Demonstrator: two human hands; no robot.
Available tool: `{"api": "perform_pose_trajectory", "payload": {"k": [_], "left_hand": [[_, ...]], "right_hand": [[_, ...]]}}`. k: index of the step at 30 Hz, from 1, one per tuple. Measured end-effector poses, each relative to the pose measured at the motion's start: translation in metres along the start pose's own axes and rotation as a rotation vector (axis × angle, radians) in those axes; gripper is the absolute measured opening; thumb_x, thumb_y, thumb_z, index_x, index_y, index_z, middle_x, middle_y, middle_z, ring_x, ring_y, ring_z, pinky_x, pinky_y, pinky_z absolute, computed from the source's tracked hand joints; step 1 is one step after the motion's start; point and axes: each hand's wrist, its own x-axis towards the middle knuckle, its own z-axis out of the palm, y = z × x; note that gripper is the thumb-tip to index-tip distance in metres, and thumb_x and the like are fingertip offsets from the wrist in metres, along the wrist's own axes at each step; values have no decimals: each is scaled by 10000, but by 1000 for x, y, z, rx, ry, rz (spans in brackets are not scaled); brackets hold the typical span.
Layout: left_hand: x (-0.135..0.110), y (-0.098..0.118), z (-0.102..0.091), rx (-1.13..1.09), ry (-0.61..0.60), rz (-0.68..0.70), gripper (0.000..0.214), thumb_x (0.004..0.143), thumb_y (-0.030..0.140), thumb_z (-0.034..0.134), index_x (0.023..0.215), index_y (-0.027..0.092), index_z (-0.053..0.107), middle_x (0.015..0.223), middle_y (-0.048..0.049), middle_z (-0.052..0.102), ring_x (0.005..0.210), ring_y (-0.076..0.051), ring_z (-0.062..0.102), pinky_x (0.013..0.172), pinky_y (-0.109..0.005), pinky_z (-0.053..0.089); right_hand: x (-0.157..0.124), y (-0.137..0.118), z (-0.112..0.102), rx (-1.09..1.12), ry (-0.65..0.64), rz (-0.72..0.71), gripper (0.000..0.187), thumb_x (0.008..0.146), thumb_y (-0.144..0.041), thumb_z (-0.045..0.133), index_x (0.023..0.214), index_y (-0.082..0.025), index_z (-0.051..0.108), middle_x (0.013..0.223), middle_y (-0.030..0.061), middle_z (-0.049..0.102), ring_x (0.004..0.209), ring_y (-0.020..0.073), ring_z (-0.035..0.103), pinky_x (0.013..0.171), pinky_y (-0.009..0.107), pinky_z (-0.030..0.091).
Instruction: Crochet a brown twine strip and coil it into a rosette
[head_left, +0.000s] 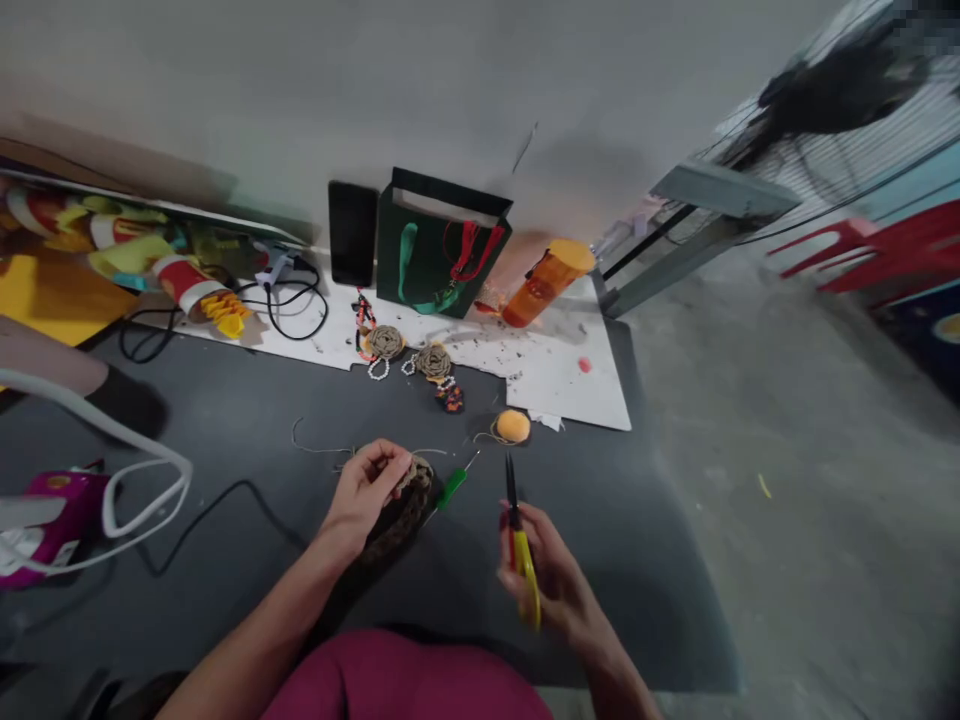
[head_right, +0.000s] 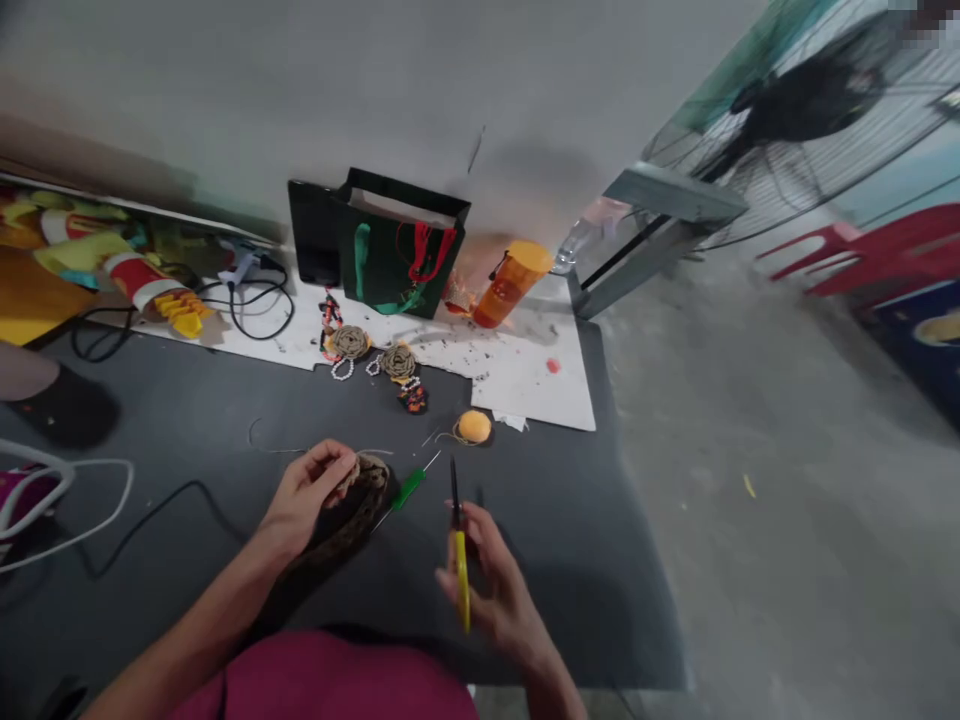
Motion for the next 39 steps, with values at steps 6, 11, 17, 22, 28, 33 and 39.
{"api": "perform_pose_trajectory", "payload": {"k": [6, 11, 17, 22, 28, 33, 39], "left_hand": [[-3, 0, 0, 28, -26, 31, 355, 630, 485, 737, 656, 168, 580, 572, 42, 498, 541, -87, 426, 485, -188, 327], [-3, -4, 0, 86, -109, 77, 322, 682, 474, 689, 670, 170, 583, 564, 43, 494, 523, -91, 418, 495, -209, 326], [-4, -10, 3, 76, -156, 97, 283, 697, 418, 686, 654, 169, 559, 608, 31, 522, 564, -101, 465, 561, -222, 375], [-3, -14, 3, 77, -203, 83, 266, 708, 413, 673, 676, 177, 553, 654, 12, 556, 618, -133, 538, 612, -251, 427], [-3, -14, 2, 142, -201, 111, 247, 728, 396, 647, 675, 174, 552, 647, 11, 552, 620, -129, 515, 606, -244, 411], [-4, -13, 2, 173, -199, 147, 232, 731, 382, 640, 676, 171, 561, 658, 7, 556, 632, -127, 503, 623, -241, 402], [-3, -14, 3, 167, -188, 151, 236, 717, 386, 659, 666, 174, 568, 638, 14, 543, 617, -123, 486, 608, -237, 391]], "right_hand": [[14, -21, 38, 106, -226, 45, 581, 737, -674, 603, 1079, -230, 452, 792, -16, 436, 666, 129, 414, 601, 252, 387], [28, -36, 42, -26, -280, -22, 543, 801, -687, 501, 1046, -206, 449, 720, -45, 382, 602, 108, 324, 538, 239, 295], [32, -47, 49, -31, -249, -53, 522, 818, -677, 474, 1026, -198, 471, 659, -63, 370, 557, 93, 315, 502, 225, 277], [34, -44, 54, -54, -199, -59, 449, 835, -634, 488, 928, -195, 512, 620, -65, 349, 530, 89, 312, 468, 213, 286], [33, -39, 54, -30, -183, -31, 461, 835, -625, 503, 970, -186, 548, 605, -66, 345, 506, 86, 323, 436, 195, 303], [31, -38, 53, -7, -146, -3, 470, 833, -625, 511, 969, -178, 565, 613, -58, 375, 504, 83, 352, 428, 187, 320], [30, -36, 54, -7, -118, 1, 470, 831, -611, 521, 990, -174, 587, 629, -45, 418, 493, 81, 379, 411, 183, 336]]}}
